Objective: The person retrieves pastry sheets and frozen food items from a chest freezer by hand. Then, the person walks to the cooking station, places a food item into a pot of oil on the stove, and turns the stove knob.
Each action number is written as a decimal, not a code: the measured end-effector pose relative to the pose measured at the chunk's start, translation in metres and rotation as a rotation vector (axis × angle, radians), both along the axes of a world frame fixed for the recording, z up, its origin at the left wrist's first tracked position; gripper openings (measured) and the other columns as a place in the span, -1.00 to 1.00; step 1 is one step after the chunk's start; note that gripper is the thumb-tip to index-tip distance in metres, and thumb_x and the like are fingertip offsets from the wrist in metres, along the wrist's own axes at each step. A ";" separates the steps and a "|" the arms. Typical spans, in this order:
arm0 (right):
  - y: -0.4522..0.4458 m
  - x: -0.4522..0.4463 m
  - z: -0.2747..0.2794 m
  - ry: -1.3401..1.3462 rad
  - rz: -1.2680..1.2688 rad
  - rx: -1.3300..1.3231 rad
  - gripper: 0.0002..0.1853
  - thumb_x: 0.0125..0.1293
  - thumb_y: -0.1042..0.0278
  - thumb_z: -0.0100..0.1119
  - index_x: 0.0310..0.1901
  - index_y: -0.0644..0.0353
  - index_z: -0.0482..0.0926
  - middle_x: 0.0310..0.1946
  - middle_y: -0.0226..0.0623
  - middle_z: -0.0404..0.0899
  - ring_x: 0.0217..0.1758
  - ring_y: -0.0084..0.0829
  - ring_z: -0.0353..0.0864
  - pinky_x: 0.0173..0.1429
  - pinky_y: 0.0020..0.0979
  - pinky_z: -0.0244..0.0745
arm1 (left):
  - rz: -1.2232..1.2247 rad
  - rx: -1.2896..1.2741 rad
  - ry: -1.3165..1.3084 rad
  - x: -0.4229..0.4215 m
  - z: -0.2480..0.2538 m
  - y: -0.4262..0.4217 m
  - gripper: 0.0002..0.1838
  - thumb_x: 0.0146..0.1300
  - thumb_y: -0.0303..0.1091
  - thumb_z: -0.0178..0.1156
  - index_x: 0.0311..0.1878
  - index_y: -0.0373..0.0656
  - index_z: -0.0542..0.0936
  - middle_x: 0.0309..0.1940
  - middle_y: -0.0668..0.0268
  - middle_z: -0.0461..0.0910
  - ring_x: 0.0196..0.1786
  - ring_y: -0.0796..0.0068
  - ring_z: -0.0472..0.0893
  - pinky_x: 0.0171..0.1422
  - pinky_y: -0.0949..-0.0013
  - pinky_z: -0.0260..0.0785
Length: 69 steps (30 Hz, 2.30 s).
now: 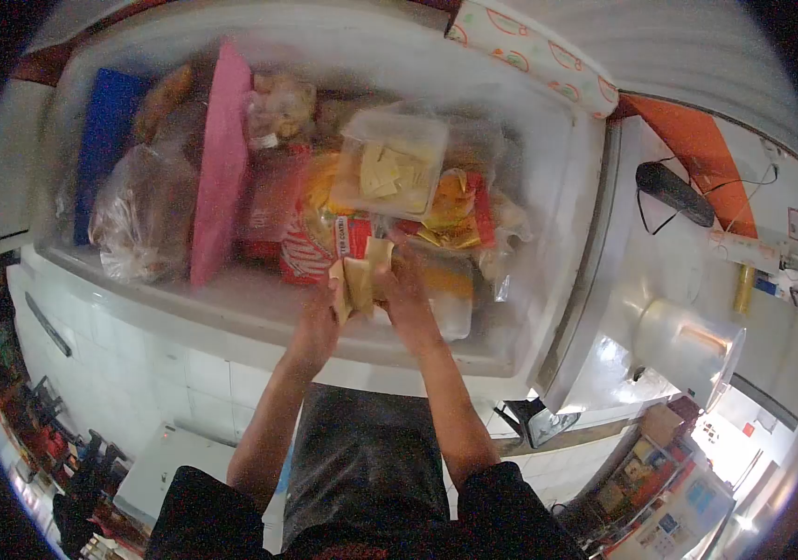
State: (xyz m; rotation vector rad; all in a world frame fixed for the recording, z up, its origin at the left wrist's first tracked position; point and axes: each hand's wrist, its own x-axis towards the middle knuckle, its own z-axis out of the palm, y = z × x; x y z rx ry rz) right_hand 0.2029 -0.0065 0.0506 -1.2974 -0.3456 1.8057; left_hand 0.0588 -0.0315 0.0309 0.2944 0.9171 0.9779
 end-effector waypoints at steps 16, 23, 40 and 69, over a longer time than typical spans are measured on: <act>-0.008 0.086 -0.013 0.430 -0.203 0.021 -0.32 0.30 0.31 0.14 0.45 -0.07 0.17 0.06 -0.33 0.46 -0.03 -0.48 0.54 -0.11 -0.35 0.55 | -0.001 -0.099 -0.409 0.026 0.003 0.023 -0.20 0.43 0.33 -0.30 0.44 -0.16 0.21 0.30 0.07 0.40 0.22 0.18 0.51 0.33 0.04 0.34; -0.007 0.100 -0.018 0.118 -0.256 0.071 -0.45 0.42 0.08 0.08 0.39 -0.06 0.25 0.03 -0.27 0.48 -0.15 -0.50 0.57 -0.20 -0.44 0.56 | -0.034 -0.110 -0.380 0.048 -0.011 0.030 -0.26 0.45 0.25 -0.18 0.42 -0.18 0.23 0.23 0.11 0.47 0.14 0.25 0.55 0.25 0.13 0.38; -0.014 0.126 -0.023 0.641 -0.291 0.128 -0.28 0.44 -0.36 -0.31 0.38 0.03 0.30 0.38 -0.19 0.30 0.04 -0.29 0.55 0.00 -0.19 0.49 | -0.507 0.659 1.507 0.069 -0.075 0.132 -0.26 0.36 -0.14 0.13 0.50 -0.19 0.10 0.47 -0.04 0.13 0.55 0.07 0.04 0.58 0.13 -0.11; 0.047 0.059 -0.064 -0.768 0.514 0.397 -0.46 0.36 -0.06 0.16 0.14 0.25 0.50 -0.14 -0.12 0.68 -0.10 -0.25 0.70 -0.02 -0.31 0.55 | 0.300 -0.047 -0.458 -0.020 -0.033 0.008 -0.06 0.16 0.61 -0.23 0.34 0.05 0.38 0.14 0.18 0.52 0.02 0.19 0.55 0.03 0.07 0.44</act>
